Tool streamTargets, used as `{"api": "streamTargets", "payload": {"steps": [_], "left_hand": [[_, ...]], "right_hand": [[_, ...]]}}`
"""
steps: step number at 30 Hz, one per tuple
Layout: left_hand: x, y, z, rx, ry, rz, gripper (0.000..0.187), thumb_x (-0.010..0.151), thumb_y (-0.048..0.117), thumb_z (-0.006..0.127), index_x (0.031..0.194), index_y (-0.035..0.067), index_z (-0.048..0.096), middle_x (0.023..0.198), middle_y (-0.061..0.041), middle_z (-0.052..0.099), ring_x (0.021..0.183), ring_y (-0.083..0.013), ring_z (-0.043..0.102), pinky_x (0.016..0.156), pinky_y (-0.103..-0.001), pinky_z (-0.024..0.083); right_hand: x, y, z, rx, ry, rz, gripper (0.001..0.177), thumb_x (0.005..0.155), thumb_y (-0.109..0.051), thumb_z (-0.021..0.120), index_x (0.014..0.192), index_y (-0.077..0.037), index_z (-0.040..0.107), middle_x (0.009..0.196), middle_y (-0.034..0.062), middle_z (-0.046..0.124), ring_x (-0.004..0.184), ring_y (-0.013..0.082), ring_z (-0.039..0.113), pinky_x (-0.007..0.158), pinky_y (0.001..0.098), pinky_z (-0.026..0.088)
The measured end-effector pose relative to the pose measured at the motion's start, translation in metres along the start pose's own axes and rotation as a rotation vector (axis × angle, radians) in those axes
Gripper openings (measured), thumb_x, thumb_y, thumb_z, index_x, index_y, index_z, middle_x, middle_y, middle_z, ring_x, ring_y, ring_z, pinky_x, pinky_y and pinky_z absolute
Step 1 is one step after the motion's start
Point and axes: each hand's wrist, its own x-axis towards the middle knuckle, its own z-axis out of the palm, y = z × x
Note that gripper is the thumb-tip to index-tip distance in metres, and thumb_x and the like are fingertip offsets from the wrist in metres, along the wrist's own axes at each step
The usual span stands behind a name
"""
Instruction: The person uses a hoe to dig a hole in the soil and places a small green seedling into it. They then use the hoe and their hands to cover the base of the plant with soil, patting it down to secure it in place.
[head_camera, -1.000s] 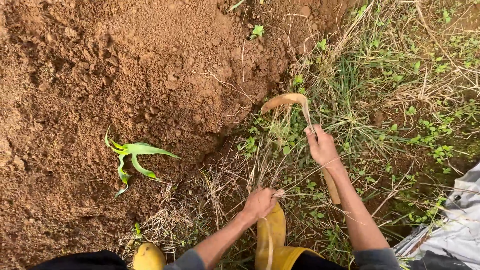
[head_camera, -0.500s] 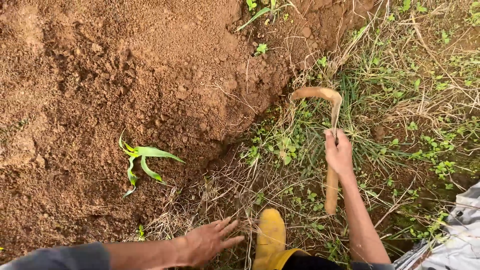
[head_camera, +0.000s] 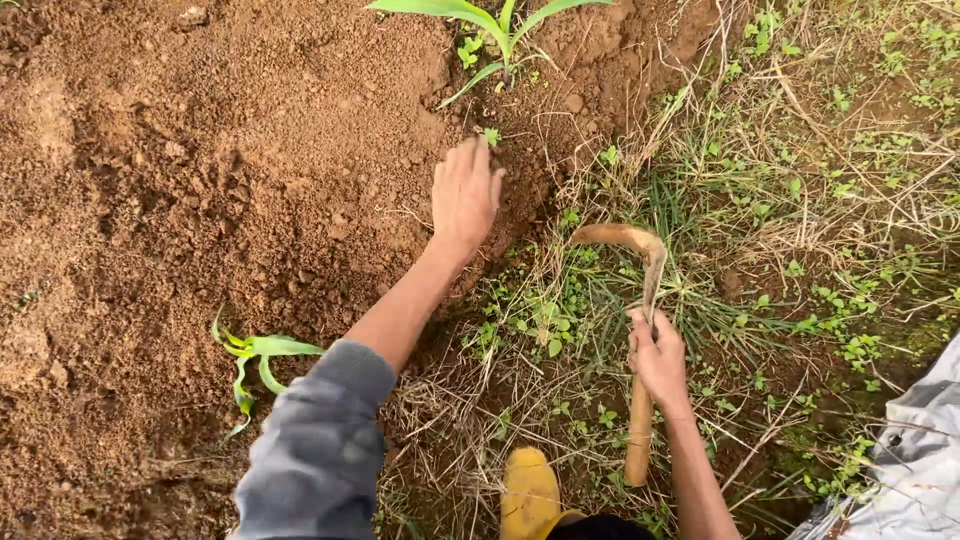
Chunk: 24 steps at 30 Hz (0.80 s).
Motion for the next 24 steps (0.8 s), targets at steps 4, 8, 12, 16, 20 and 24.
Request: {"api": "streamTargets", "payload": {"steps": [4, 8, 12, 16, 20, 24], "left_hand": [[0.001, -0.003, 0.040, 0.017, 0.144, -0.237, 0.042, 0.092, 0.033, 0.060, 0.122, 0.003, 0.056, 0.116, -0.010, 0.051, 0.108, -0.0191, 0.046, 0.084, -0.028, 0.041], [-0.016, -0.011, 0.056, -0.111, 0.291, -0.252, 0.031, 0.093, 0.025, 0.061, 0.117, 0.005, 0.061, 0.115, -0.009, 0.052, 0.111, -0.0193, 0.048, 0.088, -0.030, 0.044], [-0.025, -0.030, 0.086, -0.127, 0.485, -0.129, 0.017, 0.087, 0.016, 0.068, 0.102, 0.008, 0.069, 0.105, -0.005, 0.057, 0.103, -0.0187, 0.054, 0.082, -0.028, 0.047], [-0.024, -0.034, 0.086, -0.137, 0.463, -0.187, 0.011, 0.092, 0.019, 0.060, 0.093, 0.012, 0.068, 0.099, -0.001, 0.059, 0.096, -0.0122, 0.052, 0.076, -0.024, 0.040], [-0.023, -0.039, 0.076, 0.083, 0.427, -0.133, 0.012, 0.094, 0.023, 0.054, 0.091, 0.013, 0.061, 0.094, -0.001, 0.056, 0.090, -0.0140, 0.049, 0.072, -0.028, 0.036], [-0.028, -0.040, 0.063, 0.067, 0.360, -0.188, 0.019, 0.097, 0.028, 0.049, 0.095, 0.011, 0.059, 0.092, -0.001, 0.053, 0.086, -0.0141, 0.048, 0.071, -0.029, 0.034]], "right_hand": [[-0.011, 0.016, -0.005, 0.024, -0.009, 0.019, 0.023, 0.099, -0.007, 0.038, 0.106, 0.007, 0.055, 0.057, 0.0062, 0.045, 0.042, 0.0112, 0.044, 0.037, 0.0238, 0.040], [-0.012, 0.041, -0.006, 0.052, 0.009, 0.042, 0.024, 0.099, -0.006, 0.038, 0.109, 0.007, 0.055, 0.058, 0.0057, 0.045, 0.041, 0.0113, 0.041, 0.037, 0.0241, 0.038], [-0.017, 0.053, -0.007, 0.074, 0.019, 0.054, 0.024, 0.099, -0.006, 0.035, 0.110, 0.005, 0.054, 0.058, 0.0041, 0.042, 0.041, 0.0105, 0.038, 0.038, 0.0224, 0.035], [-0.026, 0.041, 0.001, 0.129, 0.059, 0.111, 0.022, 0.099, -0.008, 0.038, 0.107, 0.003, 0.055, 0.058, 0.0029, 0.040, 0.043, 0.0094, 0.038, 0.038, 0.0230, 0.037], [-0.026, 0.043, 0.008, 0.161, 0.094, 0.111, 0.021, 0.099, -0.008, 0.038, 0.105, 0.003, 0.055, 0.057, 0.0041, 0.039, 0.042, 0.0098, 0.038, 0.036, 0.0240, 0.037], [-0.030, 0.041, 0.014, 0.172, 0.103, 0.115, 0.021, 0.099, -0.009, 0.038, 0.104, 0.003, 0.055, 0.057, 0.0051, 0.037, 0.042, 0.0100, 0.037, 0.037, 0.0244, 0.037]]}}
